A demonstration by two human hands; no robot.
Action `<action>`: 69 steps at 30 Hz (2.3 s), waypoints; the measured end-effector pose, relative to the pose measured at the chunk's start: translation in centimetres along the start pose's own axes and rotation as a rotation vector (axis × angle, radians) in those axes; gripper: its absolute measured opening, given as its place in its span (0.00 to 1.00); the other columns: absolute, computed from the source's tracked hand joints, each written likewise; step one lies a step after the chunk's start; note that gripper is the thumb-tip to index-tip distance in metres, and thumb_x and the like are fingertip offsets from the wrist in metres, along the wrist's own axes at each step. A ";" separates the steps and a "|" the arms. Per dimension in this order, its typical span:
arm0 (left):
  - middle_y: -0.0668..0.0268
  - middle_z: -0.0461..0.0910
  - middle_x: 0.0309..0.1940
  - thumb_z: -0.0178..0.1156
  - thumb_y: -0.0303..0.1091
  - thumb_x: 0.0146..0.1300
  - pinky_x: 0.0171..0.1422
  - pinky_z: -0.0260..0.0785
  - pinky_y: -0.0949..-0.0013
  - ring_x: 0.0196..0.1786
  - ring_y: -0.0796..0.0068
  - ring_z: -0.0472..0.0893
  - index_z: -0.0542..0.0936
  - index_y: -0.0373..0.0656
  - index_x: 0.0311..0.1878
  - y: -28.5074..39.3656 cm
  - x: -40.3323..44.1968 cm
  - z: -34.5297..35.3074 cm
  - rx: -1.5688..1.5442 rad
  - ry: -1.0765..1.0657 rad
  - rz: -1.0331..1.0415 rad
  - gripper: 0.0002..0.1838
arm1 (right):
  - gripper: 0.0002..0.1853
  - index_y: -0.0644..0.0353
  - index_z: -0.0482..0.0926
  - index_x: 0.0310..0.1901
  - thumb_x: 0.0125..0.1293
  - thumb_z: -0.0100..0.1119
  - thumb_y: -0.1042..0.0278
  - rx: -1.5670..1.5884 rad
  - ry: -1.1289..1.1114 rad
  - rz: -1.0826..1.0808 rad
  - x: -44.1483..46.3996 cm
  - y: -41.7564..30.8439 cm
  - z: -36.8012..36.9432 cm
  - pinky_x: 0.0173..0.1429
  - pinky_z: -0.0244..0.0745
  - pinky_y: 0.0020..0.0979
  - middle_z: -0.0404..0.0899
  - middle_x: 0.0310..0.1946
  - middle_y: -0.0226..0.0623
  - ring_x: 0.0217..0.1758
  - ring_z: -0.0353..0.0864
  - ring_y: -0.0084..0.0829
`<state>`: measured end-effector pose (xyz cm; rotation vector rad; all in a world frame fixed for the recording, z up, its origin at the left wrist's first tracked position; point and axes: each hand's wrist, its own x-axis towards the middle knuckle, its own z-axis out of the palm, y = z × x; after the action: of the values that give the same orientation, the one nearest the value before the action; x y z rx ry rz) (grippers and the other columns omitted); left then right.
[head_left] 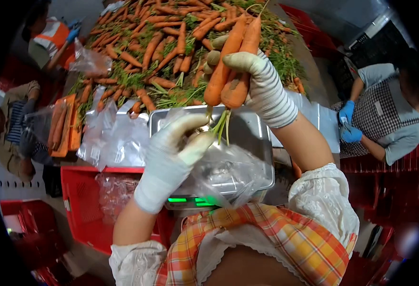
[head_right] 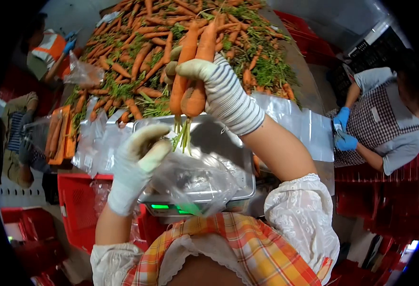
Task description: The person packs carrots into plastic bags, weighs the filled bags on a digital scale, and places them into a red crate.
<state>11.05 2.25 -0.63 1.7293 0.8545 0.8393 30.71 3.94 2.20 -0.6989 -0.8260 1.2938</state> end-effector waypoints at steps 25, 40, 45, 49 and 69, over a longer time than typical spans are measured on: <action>0.55 0.70 0.58 0.51 0.26 0.60 0.13 0.44 0.87 0.15 0.93 0.54 0.62 0.44 0.65 -5.4 2.0 -7.7 -0.949 -0.013 -0.391 0.28 | 0.14 0.62 0.74 0.47 0.60 0.53 0.66 -0.133 -0.165 -0.528 -3.1 -1.5 3.0 0.53 0.72 0.31 0.77 0.41 0.39 0.48 0.77 0.32; 0.39 0.58 0.63 0.47 0.20 0.54 0.12 0.52 0.85 0.14 0.86 0.58 0.55 0.33 0.66 -0.5 -1.7 -7.0 -1.168 0.141 -0.480 0.33 | 0.19 0.60 0.74 0.45 0.54 0.59 0.59 -1.070 -0.806 0.158 4.6 3.5 -5.8 0.50 0.71 0.38 0.76 0.41 0.42 0.44 0.76 0.40; 0.39 0.68 0.55 0.48 0.21 0.54 0.13 0.59 0.86 0.14 0.83 0.69 0.63 0.30 0.62 -1.8 -1.6 -7.3 -1.150 0.136 -0.464 0.28 | 0.23 0.50 0.72 0.56 0.55 0.57 0.63 -2.288 -0.963 0.488 10.0 8.8 -20.2 0.56 0.69 0.41 0.74 0.50 0.43 0.56 0.72 0.40; 0.39 0.69 0.55 0.48 0.21 0.55 0.13 0.60 0.85 0.15 0.81 0.71 0.64 0.30 0.61 -3.1 -0.4 -7.2 -1.138 0.150 -0.482 0.27 | 0.21 0.59 0.72 0.51 0.54 0.51 0.64 -1.836 -0.351 0.322 13.3 6.4 -16.6 0.54 0.70 0.41 0.75 0.46 0.49 0.50 0.74 0.45; 0.53 0.65 0.60 0.43 0.20 0.63 0.38 0.68 0.87 0.45 0.81 0.75 0.62 0.32 0.62 -2.5 4.3 -1.5 -1.032 -0.088 -0.671 0.22 | 0.26 0.64 0.61 0.57 0.60 0.59 0.69 0.603 0.105 0.055 10.5 1.3 -10.6 0.62 0.70 0.51 0.67 0.54 0.48 0.58 0.70 0.46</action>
<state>11.57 7.31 -2.01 0.5129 0.6771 0.5594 39.79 14.59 -3.22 -0.3016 -0.2994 1.4462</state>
